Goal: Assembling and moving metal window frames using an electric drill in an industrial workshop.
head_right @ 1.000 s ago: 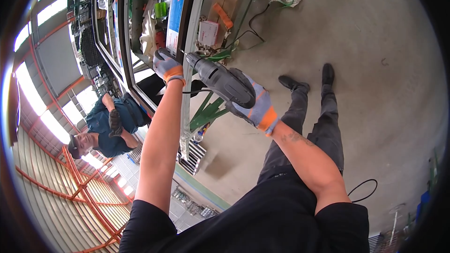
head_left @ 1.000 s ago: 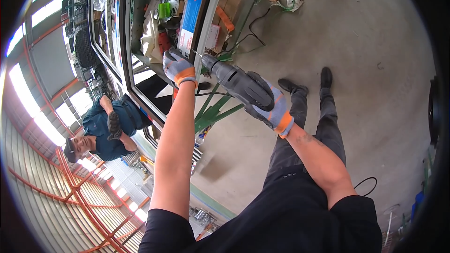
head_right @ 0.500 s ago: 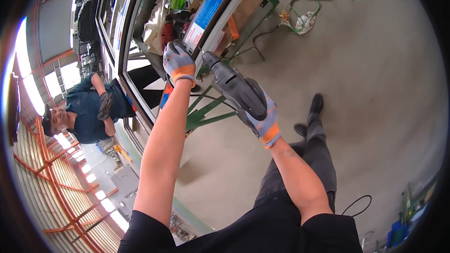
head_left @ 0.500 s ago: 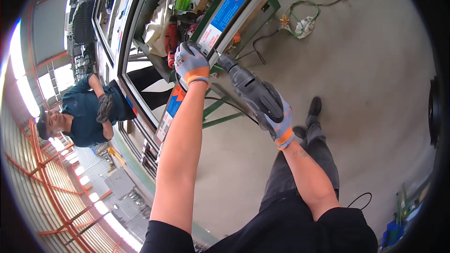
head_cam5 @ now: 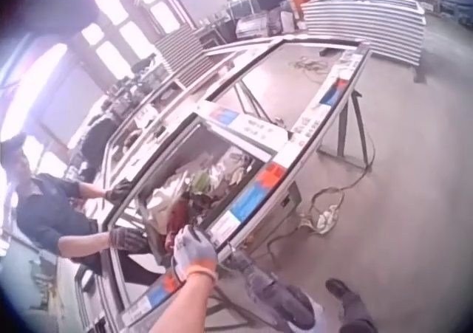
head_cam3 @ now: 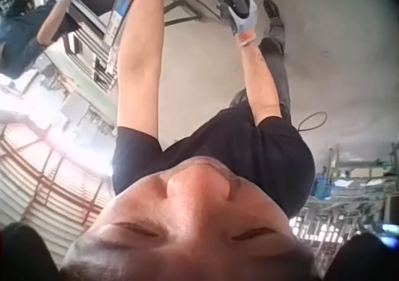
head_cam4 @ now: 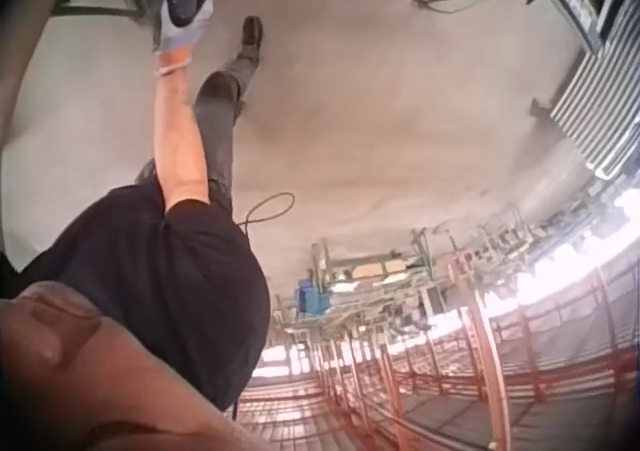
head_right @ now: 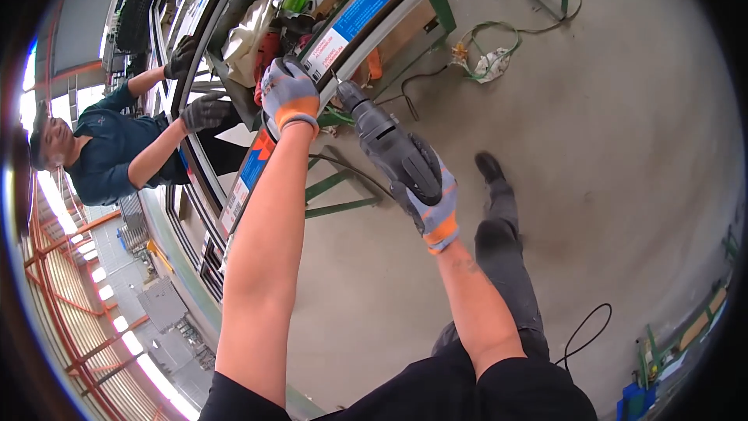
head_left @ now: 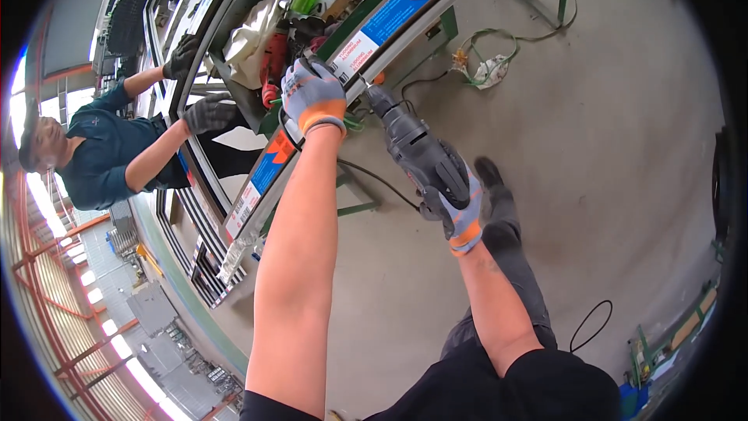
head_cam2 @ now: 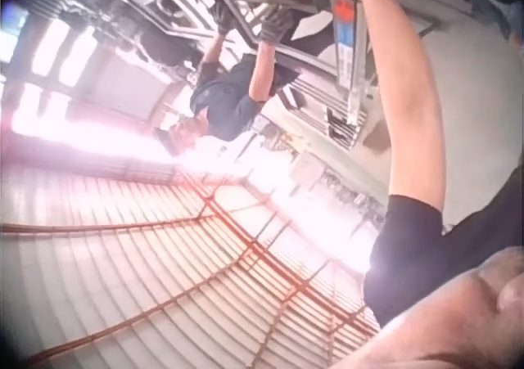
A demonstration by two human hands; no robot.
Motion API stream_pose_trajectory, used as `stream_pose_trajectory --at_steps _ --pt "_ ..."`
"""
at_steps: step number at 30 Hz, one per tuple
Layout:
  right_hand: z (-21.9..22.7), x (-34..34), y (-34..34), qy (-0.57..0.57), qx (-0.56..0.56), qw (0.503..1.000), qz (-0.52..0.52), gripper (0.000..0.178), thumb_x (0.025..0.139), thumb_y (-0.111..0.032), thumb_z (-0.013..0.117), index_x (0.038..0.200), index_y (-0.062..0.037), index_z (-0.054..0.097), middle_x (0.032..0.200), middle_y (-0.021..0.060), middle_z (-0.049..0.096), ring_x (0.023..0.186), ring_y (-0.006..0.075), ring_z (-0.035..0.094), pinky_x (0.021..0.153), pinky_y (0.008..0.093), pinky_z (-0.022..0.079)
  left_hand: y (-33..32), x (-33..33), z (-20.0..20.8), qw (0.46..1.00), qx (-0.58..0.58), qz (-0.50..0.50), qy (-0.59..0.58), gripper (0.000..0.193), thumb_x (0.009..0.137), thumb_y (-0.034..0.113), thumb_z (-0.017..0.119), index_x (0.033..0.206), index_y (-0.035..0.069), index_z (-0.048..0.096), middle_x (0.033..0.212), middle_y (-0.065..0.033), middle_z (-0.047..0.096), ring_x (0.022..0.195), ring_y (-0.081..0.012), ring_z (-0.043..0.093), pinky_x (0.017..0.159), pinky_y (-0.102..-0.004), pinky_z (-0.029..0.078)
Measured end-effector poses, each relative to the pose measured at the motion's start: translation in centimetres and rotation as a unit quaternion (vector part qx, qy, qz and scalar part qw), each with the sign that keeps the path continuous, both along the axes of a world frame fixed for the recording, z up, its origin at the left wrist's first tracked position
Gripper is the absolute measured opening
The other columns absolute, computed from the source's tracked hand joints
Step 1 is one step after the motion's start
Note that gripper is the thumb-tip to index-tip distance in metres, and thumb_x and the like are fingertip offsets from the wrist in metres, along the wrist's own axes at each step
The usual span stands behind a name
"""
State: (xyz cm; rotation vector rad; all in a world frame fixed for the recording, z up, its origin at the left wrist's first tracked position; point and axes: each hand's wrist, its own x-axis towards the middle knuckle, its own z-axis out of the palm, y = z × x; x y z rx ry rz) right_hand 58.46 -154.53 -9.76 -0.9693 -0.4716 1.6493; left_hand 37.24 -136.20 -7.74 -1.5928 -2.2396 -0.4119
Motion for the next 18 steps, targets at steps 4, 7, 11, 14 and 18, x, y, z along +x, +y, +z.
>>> stream_pose_trajectory --at_steps 4,7,11,14,18 --pt "-0.5 0.2 0.4 -0.111 0.061 0.992 -0.003 0.067 0.075 0.003 0.068 0.137 0.0043 0.045 0.127 0.0101 0.057 0.114 0.0138 0.053 0.099 0.027 0.041 -0.1 0.8 0.6 0.998 -0.038 0.007 -0.049 0.028 0.092 0.023 0.05 0.102 0.0 0.063 0.105 -0.0179 0.065 0.101 -0.0347 0.061 0.086 -0.0428 0.049" --pt "-0.8 -0.1 0.2 -0.089 0.044 0.995 -0.013 0.069 0.076 -0.005 0.072 0.137 0.0049 0.044 0.129 0.0112 0.057 0.115 0.0158 0.054 0.1 0.0284 0.041 -0.2 1.0 0.7 0.998 -0.043 0.006 -0.039 0.024 0.093 0.021 0.05 0.096 0.001 0.062 0.101 -0.0169 0.064 0.098 -0.0352 0.06 0.085 -0.0438 0.048" --pt "0.5 0.3 0.5 -0.142 0.082 0.986 0.009 0.069 0.077 -0.01 0.073 0.138 0.0059 0.044 0.129 0.0123 0.057 0.116 0.0174 0.055 0.101 0.0296 0.041 -0.4 0.3 0.4 0.999 -0.027 0.008 -0.031 0.027 0.093 0.02 0.05 0.101 -0.001 0.063 0.104 -0.019 0.064 0.1 -0.0359 0.06 0.087 -0.0437 0.048" --pt "-0.8 0.8 0.6 -0.123 0.053 0.991 0.021 0.071 0.075 -0.007 0.072 0.138 0.0062 0.043 0.13 0.0134 0.056 0.118 0.0182 0.054 0.102 0.0303 0.041 -0.2 0.7 0.5 0.999 -0.029 0.007 -0.038 0.029 0.093 0.021 0.05 0.104 -0.003 0.063 0.106 -0.0203 0.064 0.101 -0.0365 0.06 0.088 -0.0434 0.048" --pt "-1.0 0.8 0.7 -0.162 0.082 0.983 0.034 0.072 0.075 -0.008 0.073 0.139 0.0061 0.042 0.131 0.0138 0.056 0.118 0.0186 0.054 0.102 0.0302 0.041 -0.1 0.2 0.3 0.997 -0.051 0.028 -0.045 0.029 0.093 0.021 0.05 0.104 -0.003 0.063 0.106 -0.0209 0.064 0.101 -0.0369 0.06 0.089 -0.0433 0.048"
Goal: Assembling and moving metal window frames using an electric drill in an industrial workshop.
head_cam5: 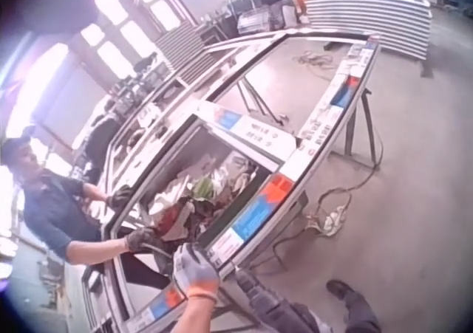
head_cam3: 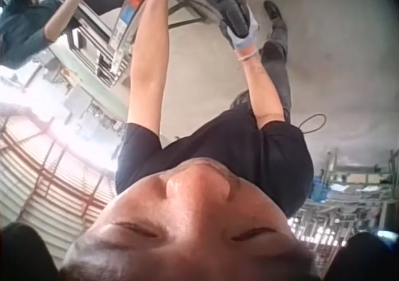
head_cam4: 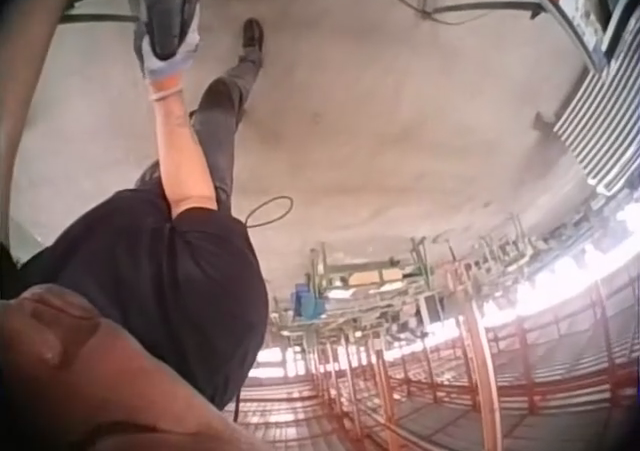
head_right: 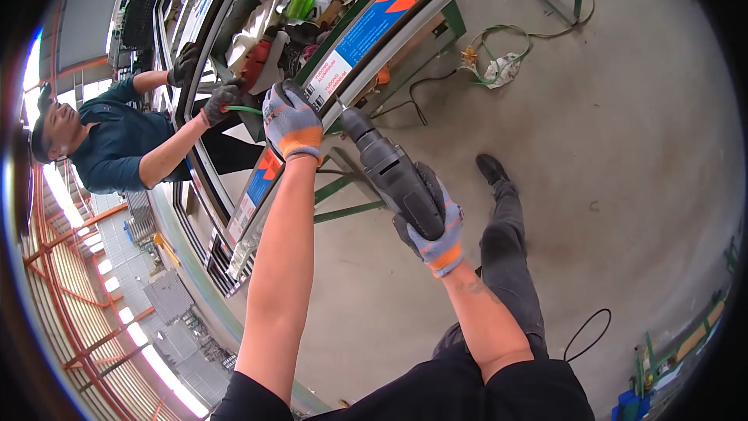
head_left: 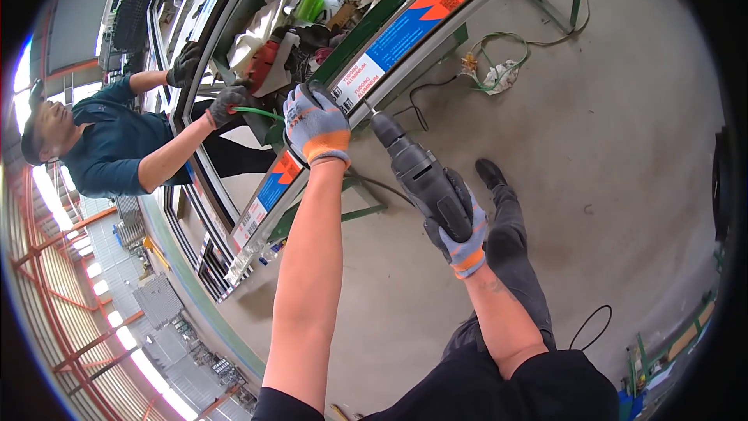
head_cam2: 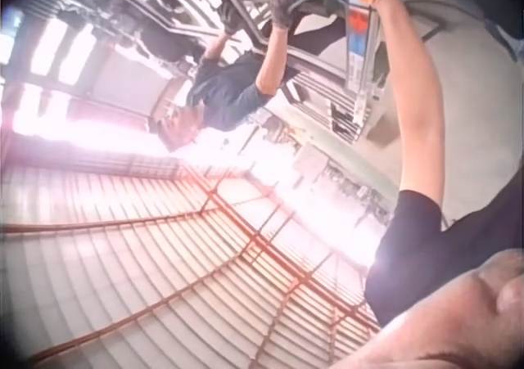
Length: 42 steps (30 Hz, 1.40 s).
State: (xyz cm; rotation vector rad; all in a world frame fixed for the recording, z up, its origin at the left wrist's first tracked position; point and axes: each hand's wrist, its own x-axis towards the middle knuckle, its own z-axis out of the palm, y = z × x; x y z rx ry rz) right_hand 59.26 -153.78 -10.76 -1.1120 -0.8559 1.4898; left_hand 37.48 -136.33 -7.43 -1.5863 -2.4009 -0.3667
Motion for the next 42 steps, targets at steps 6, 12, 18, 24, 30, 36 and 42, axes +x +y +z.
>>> stream_pose_trajectory --at_steps 6,12,18,24,30,36,42 --pt "0.4 0.2 0.4 -0.086 0.034 0.996 0.002 0.069 0.076 -0.009 0.072 0.138 0.0046 0.044 0.126 0.0133 0.06 0.113 0.0176 0.058 0.098 0.0288 0.044 -0.3 0.0 0.0 1.0 -0.001 -0.009 0.0 0.03 0.094 0.021 0.049 0.105 -0.003 0.063 0.108 -0.021 0.064 0.103 -0.0372 0.059 0.09 -0.0436 0.047" --pt "1.0 0.8 1.1 -0.121 0.024 0.992 0.019 0.07 0.072 -0.01 0.073 0.137 0.0007 0.047 0.116 0.0121 0.066 0.105 0.019 0.063 0.093 0.0288 0.046 -0.4 -0.3 -0.5 0.999 0.03 -0.031 0.023 0.028 0.097 0.021 0.045 0.104 0.0 0.063 0.106 -0.0208 0.065 0.102 -0.038 0.06 0.089 -0.0436 0.047" --pt "0.7 0.7 1.1 -0.153 0.072 0.986 0.005 0.076 0.066 -0.01 0.075 0.136 -0.0003 0.046 0.115 0.0131 0.065 0.1 0.0275 0.067 0.087 0.0317 0.051 0.0 -0.1 -0.6 0.999 0.027 -0.018 -0.005 0.031 0.095 0.021 0.048 0.106 -0.004 0.062 0.109 -0.0233 0.063 0.105 -0.0384 0.058 0.092 -0.0442 0.046" --pt "0.5 0.4 1.3 -0.187 0.109 0.976 0.019 0.074 0.07 -0.011 0.072 0.138 -0.0009 0.044 0.116 0.013 0.065 0.101 0.0221 0.066 0.087 0.0292 0.05 -0.2 -0.9 -1.1 0.996 0.074 -0.047 0.029 0.028 0.097 0.02 0.045 0.1 0.0 0.064 0.1 -0.0211 0.066 0.097 -0.04 0.06 0.086 -0.0451 0.048" --pt "0.8 0.4 1.3 -0.227 0.087 0.969 0.035 0.074 0.07 -0.013 0.072 0.138 -0.0019 0.045 0.117 0.0129 0.065 0.101 0.024 0.066 0.087 0.03 0.05 -0.2 -0.7 -0.5 0.997 0.057 -0.05 0.015 0.024 0.096 0.018 0.047 0.099 0.0 0.063 0.1 -0.0211 0.065 0.096 -0.0399 0.06 0.086 -0.0451 0.047" --pt "0.4 0.6 1.5 -0.209 0.12 0.971 0.012 0.076 0.069 -0.014 0.072 0.138 -0.0021 0.044 0.116 0.0127 0.066 0.1 0.0266 0.067 0.085 0.0313 0.052 -0.1 -0.3 -0.8 0.995 0.08 -0.05 0.018 0.025 0.096 0.019 0.047 0.096 0.0 0.063 0.098 -0.0213 0.065 0.095 -0.0393 0.059 0.084 -0.0456 0.047" --pt "0.5 0.8 1.8 -0.224 0.122 0.966 0.044 0.078 0.066 -0.012 0.074 0.137 -0.0001 0.044 0.116 0.0139 0.065 0.097 0.0283 0.068 0.083 0.033 0.052 0.0 -0.7 -0.7 0.996 0.071 -0.057 0.025 0.025 0.097 0.019 0.046 0.092 0.0 0.062 0.094 -0.0208 0.064 0.092 -0.0395 0.06 0.082 -0.0455 0.047"
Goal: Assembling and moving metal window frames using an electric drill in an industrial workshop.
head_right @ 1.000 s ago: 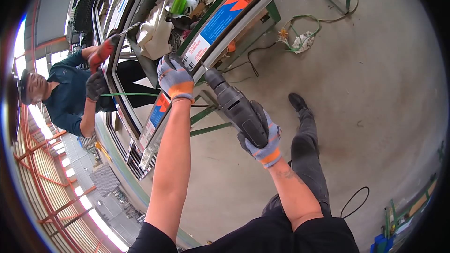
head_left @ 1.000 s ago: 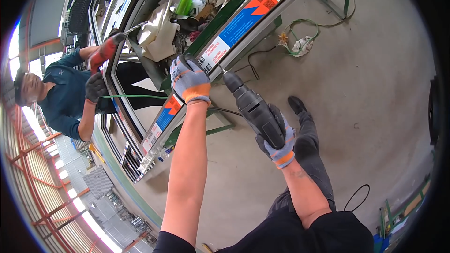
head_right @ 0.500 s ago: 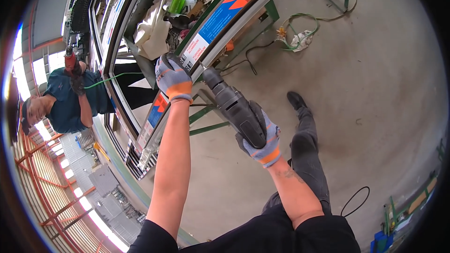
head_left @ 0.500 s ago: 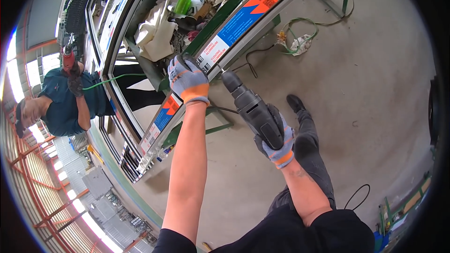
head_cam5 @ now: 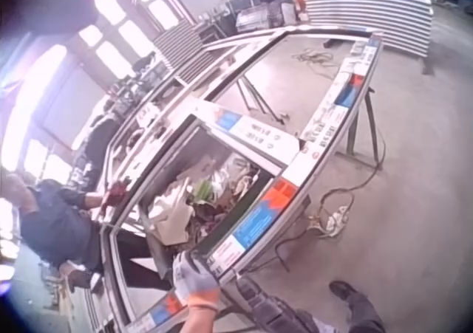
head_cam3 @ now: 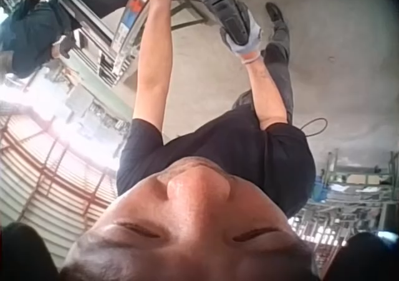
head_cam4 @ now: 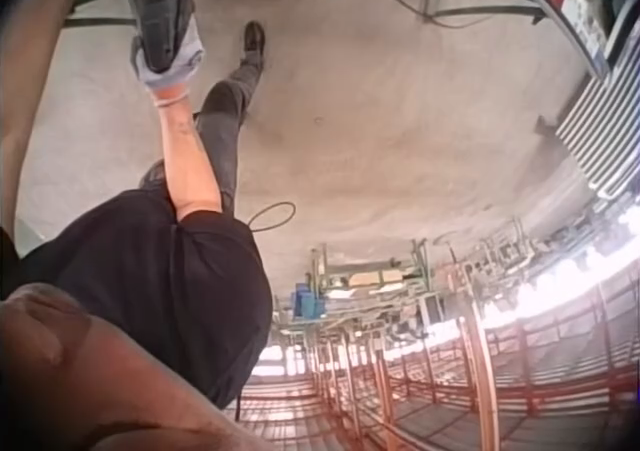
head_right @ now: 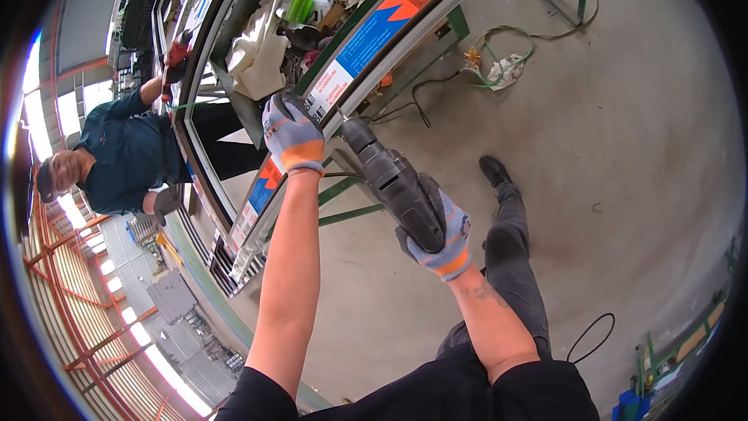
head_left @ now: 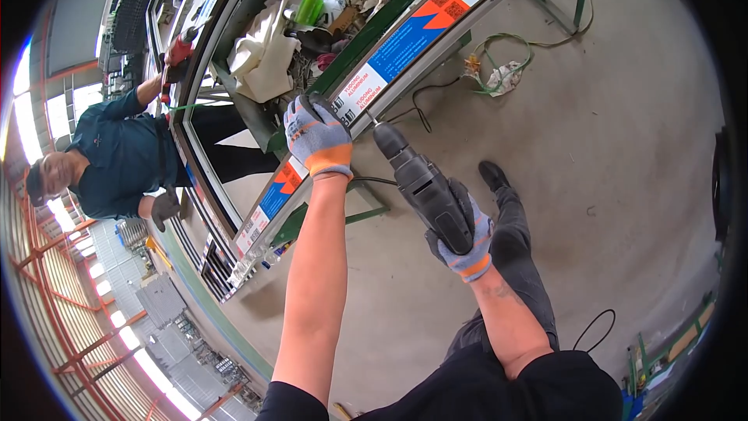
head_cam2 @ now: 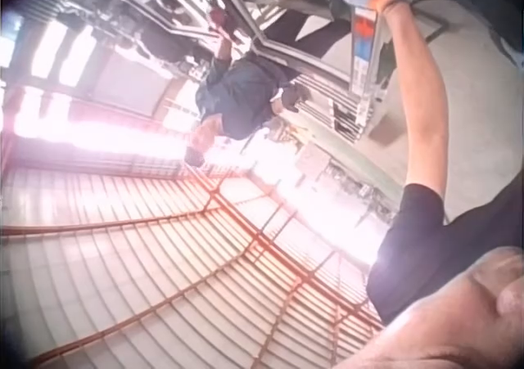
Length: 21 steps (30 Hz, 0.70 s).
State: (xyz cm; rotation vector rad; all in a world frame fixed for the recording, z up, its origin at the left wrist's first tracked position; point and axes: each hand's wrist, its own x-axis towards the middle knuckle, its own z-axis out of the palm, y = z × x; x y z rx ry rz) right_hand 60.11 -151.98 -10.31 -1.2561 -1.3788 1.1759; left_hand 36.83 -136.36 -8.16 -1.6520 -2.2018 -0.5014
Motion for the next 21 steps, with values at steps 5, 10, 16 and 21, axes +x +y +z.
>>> stream_pose_trajectory --at_steps 5,10,16,21 --pt "0.4 0.2 0.2 -0.081 0.023 0.996 0.014 0.078 0.063 -0.012 0.075 0.135 0.0014 0.046 0.116 0.0148 0.064 0.097 0.031 0.067 0.082 0.0348 0.053 0.0 0.2 0.3 1.0 -0.012 0.005 -0.007 0.026 0.097 0.019 0.045 0.089 0.0 0.062 0.092 -0.0207 0.064 0.091 -0.0398 0.06 0.081 -0.0455 0.047" --pt "0.5 0.2 0.8 -0.081 0.056 0.995 0.018 0.079 0.063 -0.011 0.074 0.135 0.0029 0.046 0.115 0.0157 0.064 0.097 0.0317 0.067 0.082 0.0349 0.053 0.0 0.2 0.1 1.0 -0.017 0.008 0.005 0.026 0.097 0.019 0.045 0.088 0.0 0.061 0.092 -0.021 0.064 0.091 -0.04 0.059 0.081 -0.0455 0.047" --pt "0.8 0.1 1.0 -0.021 0.0 1.0 0.02 0.079 0.063 -0.012 0.075 0.135 0.0037 0.045 0.115 0.0156 0.065 0.096 0.0311 0.067 0.083 0.0344 0.052 -0.6 0.8 0.9 1.0 -0.019 -0.012 -0.014 0.024 0.096 0.017 0.046 0.093 -0.001 0.062 0.096 -0.021 0.064 0.094 -0.0407 0.059 0.084 -0.0455 0.047" --pt "0.2 0.1 1.2 -0.057 0.024 0.998 0.027 0.079 0.065 -0.013 0.074 0.136 0.0039 0.044 0.114 0.0158 0.065 0.095 0.0311 0.067 0.083 0.0337 0.052 0.1 0.5 0.9 0.998 -0.065 0.01 -0.025 0.023 0.095 0.014 0.046 0.098 -0.002 0.061 0.1 -0.0219 0.063 0.097 -0.0399 0.058 0.085 -0.0452 0.047"
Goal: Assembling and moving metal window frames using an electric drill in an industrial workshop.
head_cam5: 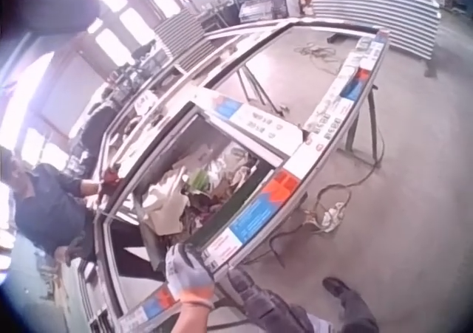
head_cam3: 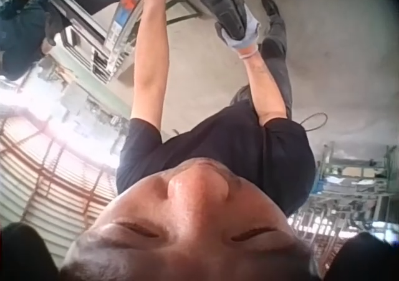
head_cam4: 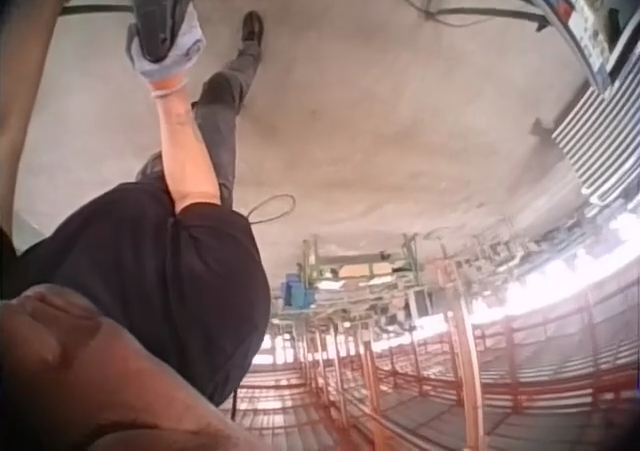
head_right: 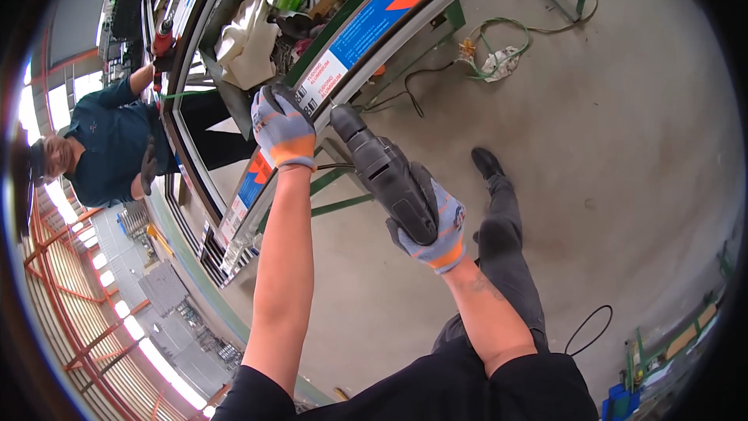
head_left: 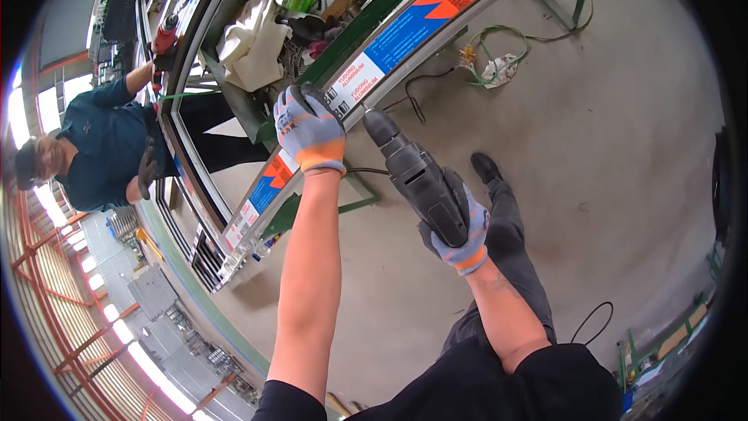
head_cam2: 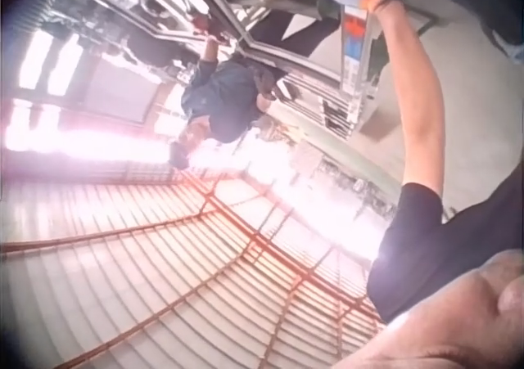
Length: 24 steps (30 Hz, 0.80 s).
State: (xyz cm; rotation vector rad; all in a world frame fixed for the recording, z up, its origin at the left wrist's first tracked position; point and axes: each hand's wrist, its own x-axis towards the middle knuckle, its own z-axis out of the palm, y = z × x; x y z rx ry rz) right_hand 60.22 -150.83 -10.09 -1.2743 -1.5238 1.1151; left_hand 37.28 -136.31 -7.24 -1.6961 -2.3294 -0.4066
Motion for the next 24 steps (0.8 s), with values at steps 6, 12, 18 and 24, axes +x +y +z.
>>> stream_pose_trajectory --at_steps 6,12,18,24 --pt "-0.12 -0.08 0.74 -0.042 0.097 0.994 0.008 0.074 0.064 -0.013 0.072 0.132 0.0051 0.049 0.118 0.0192 0.061 0.093 0.0338 0.067 0.078 0.0352 0.054 -0.15 0.31 0.23 1.0 0.031 0.002 0.002 0.022 0.094 0.014 0.047 0.099 -0.003 0.061 0.099 -0.0216 0.063 0.096 -0.0398 0.058 0.085 -0.0446 0.047" --pt "-0.2 -0.21 0.4 -0.059 0.066 0.996 0.006 0.073 0.062 -0.013 0.072 0.13 0.0055 0.051 0.118 0.0206 0.06 0.092 0.036 0.067 0.076 0.0379 0.055 -0.03 0.66 0.27 1.0 0.016 0.003 -0.027 0.022 0.095 0.015 0.047 0.093 -0.002 0.061 0.094 -0.0211 0.062 0.092 -0.0401 0.058 0.083 -0.0456 0.046" --pt "-0.04 -0.37 0.43 -0.052 0.077 0.996 0.008 0.074 0.062 -0.014 0.073 0.13 0.0054 0.051 0.121 0.0213 0.059 0.093 0.0367 0.066 0.077 0.038 0.055 -0.1 0.46 0.32 1.0 0.02 -0.005 -0.013 0.024 0.096 0.017 0.047 0.091 -0.001 0.061 0.093 -0.021 0.062 0.092 -0.04 0.058 0.083 -0.046 0.046" --pt "-0.16 -0.24 0.44 -0.065 0.095 0.993 0.01 0.076 0.061 -0.014 0.074 0.131 0.0061 0.05 0.121 0.0214 0.059 0.095 0.0371 0.066 0.078 0.0387 0.054 -0.16 0.91 0.72 0.999 0.037 -0.009 -0.008 0.026 0.096 0.019 0.047 0.093 -0.003 0.061 0.095 -0.0217 0.062 0.094 -0.0398 0.058 0.085 -0.0457 0.046"
